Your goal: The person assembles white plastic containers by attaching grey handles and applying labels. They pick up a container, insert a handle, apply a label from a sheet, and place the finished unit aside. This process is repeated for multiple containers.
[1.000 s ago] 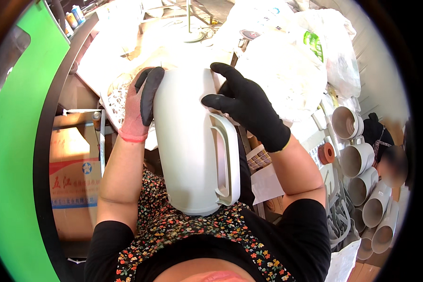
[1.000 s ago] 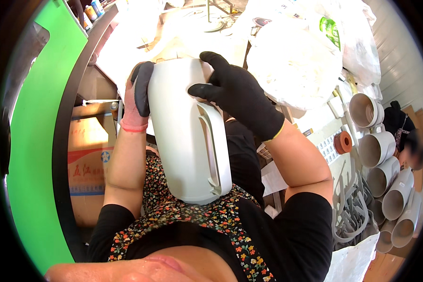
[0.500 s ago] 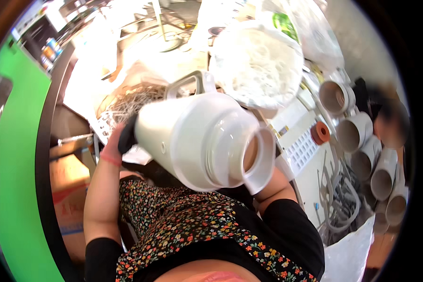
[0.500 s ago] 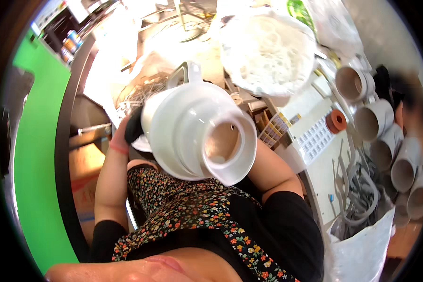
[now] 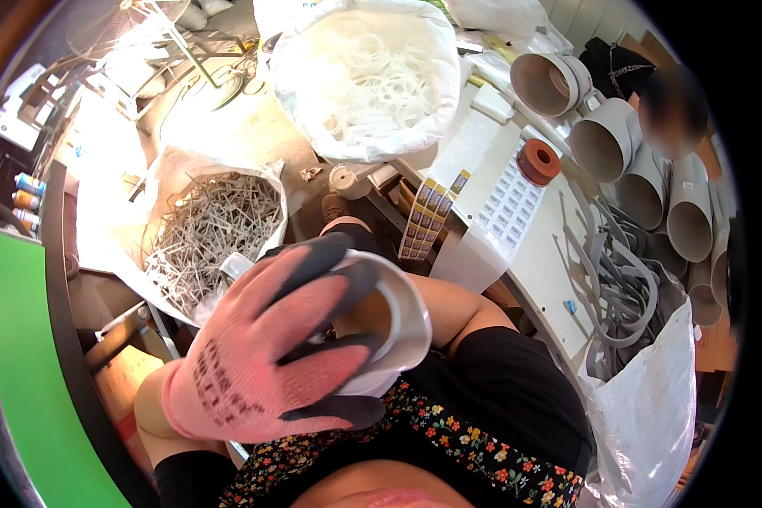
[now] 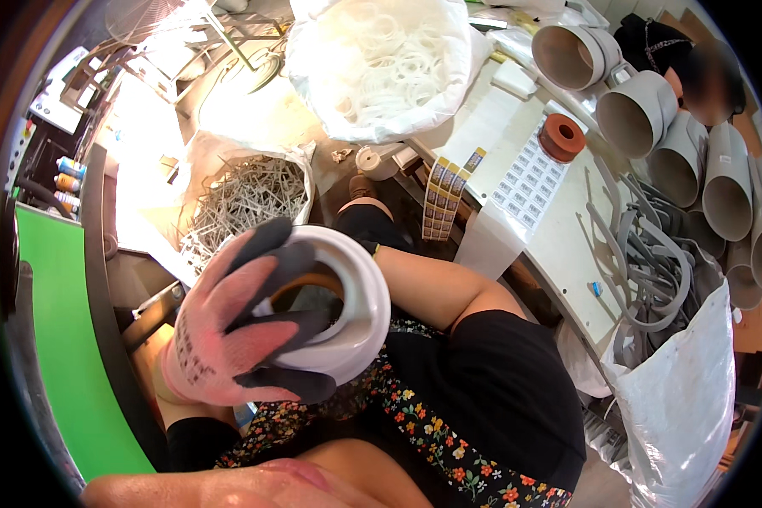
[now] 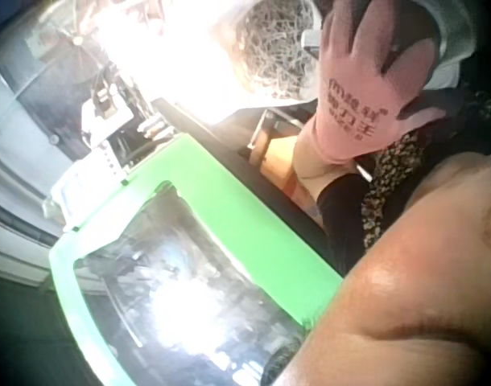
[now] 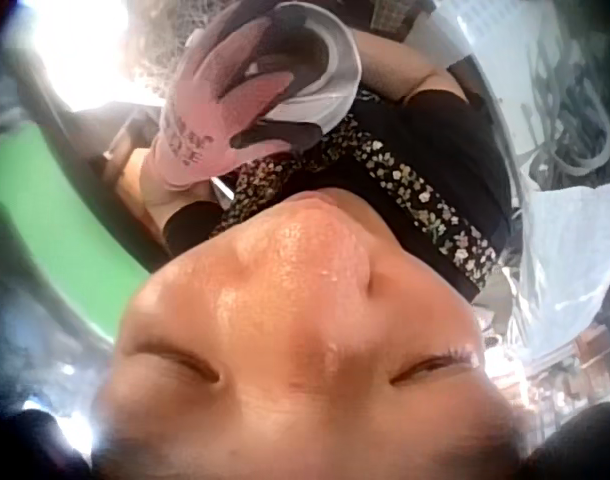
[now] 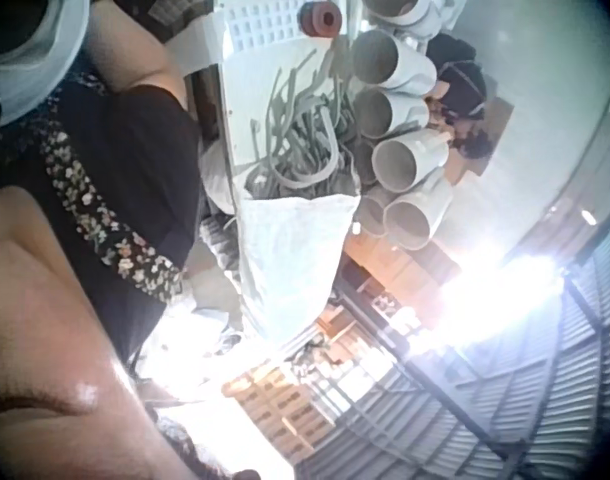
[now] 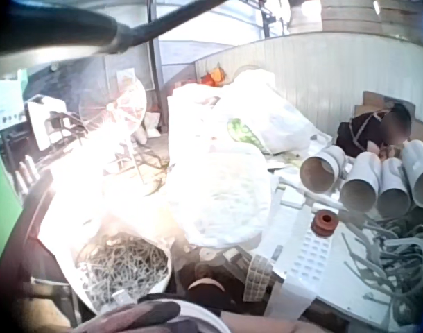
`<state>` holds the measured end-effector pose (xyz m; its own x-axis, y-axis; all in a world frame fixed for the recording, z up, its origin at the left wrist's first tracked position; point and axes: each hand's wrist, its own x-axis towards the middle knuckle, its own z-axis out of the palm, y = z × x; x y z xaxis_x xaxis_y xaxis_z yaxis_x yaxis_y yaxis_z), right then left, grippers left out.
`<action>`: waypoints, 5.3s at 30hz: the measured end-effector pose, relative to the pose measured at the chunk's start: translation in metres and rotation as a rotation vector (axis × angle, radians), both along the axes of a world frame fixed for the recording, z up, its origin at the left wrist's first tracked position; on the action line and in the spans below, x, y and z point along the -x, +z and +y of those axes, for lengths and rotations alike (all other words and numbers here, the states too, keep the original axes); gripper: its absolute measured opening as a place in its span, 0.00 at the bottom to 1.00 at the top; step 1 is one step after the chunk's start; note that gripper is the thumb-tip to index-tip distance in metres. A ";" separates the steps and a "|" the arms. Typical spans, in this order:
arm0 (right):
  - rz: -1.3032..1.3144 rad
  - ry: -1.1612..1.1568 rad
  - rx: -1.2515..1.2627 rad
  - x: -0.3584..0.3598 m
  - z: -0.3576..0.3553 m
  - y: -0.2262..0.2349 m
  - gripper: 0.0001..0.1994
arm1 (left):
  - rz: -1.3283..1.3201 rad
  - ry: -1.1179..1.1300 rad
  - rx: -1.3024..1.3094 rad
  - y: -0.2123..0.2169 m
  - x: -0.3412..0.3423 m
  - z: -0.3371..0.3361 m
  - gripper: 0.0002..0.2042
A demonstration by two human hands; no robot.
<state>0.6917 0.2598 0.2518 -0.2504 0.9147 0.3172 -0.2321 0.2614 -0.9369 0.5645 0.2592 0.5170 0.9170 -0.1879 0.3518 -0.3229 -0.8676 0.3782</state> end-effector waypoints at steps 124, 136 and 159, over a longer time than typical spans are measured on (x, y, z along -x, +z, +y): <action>-1.347 -1.398 0.098 -0.311 -0.115 -0.051 0.12 | -0.314 0.751 1.585 -0.158 0.098 0.150 0.27; -1.232 -1.321 0.142 -0.319 -0.112 -0.049 0.18 | -0.267 0.775 1.599 -0.155 0.071 0.151 0.27; -1.376 -1.496 -0.140 -0.305 -0.106 -0.037 0.11 | -0.221 0.780 1.586 -0.156 0.064 0.150 0.30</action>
<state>0.9967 0.1541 0.2145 0.4346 0.5830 0.6865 0.8903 -0.3933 -0.2295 0.5001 0.4093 0.3614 0.5341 0.8342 -0.1375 -0.2102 0.2885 0.9341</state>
